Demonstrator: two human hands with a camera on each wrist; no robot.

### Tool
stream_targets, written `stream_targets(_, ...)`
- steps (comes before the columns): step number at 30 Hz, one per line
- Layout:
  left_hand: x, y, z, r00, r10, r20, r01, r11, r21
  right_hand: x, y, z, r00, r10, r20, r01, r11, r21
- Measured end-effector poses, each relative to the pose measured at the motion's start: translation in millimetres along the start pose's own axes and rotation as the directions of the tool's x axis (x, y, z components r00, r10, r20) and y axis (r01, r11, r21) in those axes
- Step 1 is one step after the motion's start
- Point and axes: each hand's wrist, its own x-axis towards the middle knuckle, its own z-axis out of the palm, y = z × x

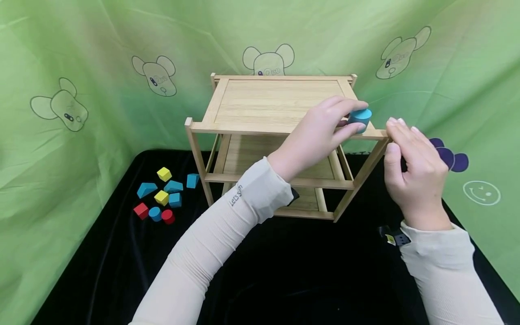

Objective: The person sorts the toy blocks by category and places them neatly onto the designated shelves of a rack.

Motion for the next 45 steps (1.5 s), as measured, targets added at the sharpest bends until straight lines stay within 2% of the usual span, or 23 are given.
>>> stream_targets(5, 0.6, 0.0, -1.5, 0.999, -0.026, 0.032, 0.025, 0.999, 0.023, 0.2, 1, 1, 1.0, -0.003, 0.005, 0.003, 1.0, -0.004)
stream_targets(12, 4.6, 1.4, -2.6, 0.992, -0.082, 0.099, 0.069, 0.99, 0.126, -1.7, 13, 3, 1.0, -0.003, 0.007, 0.003, 1.0, -0.004)
stream_targets(19, 6.3, 1.8, -1.6, 0.99, -0.084, 0.11, 0.06, 0.977, 0.206, -2.2, 17, 3, 1.0, 0.002, 0.008, -0.002, 1.0, -0.007)
stream_targets(30, 6.1, 5.1, -1.2, 0.988, -0.098, 0.119, 0.068, 0.969, 0.236, -2.2, 14, 3, 1.0, 0.014, 0.0, -0.014, 1.0, -0.006)
stream_targets(39, 3.9, 5.6, -1.0, 0.991, -0.094, 0.098, 0.069, 0.969, 0.236, -1.7, 14, 3, 1.0, 0.007, -0.004, -0.007, 1.0, -0.001)
stream_targets(41, 2.6, 5.4, -0.4, 0.992, -0.09, 0.083, 0.07, 0.972, 0.222, -1.9, 15, 3, 1.0, 0.006, -0.002, -0.006, 1.0, -0.002)
stream_targets(45, -0.5, 4.4, 2.4, 0.999, -0.043, 0.022, 0.038, 0.984, 0.175, -2.3, 16, 2, 1.0, 0.009, -0.003, -0.009, 1.0, -0.002)
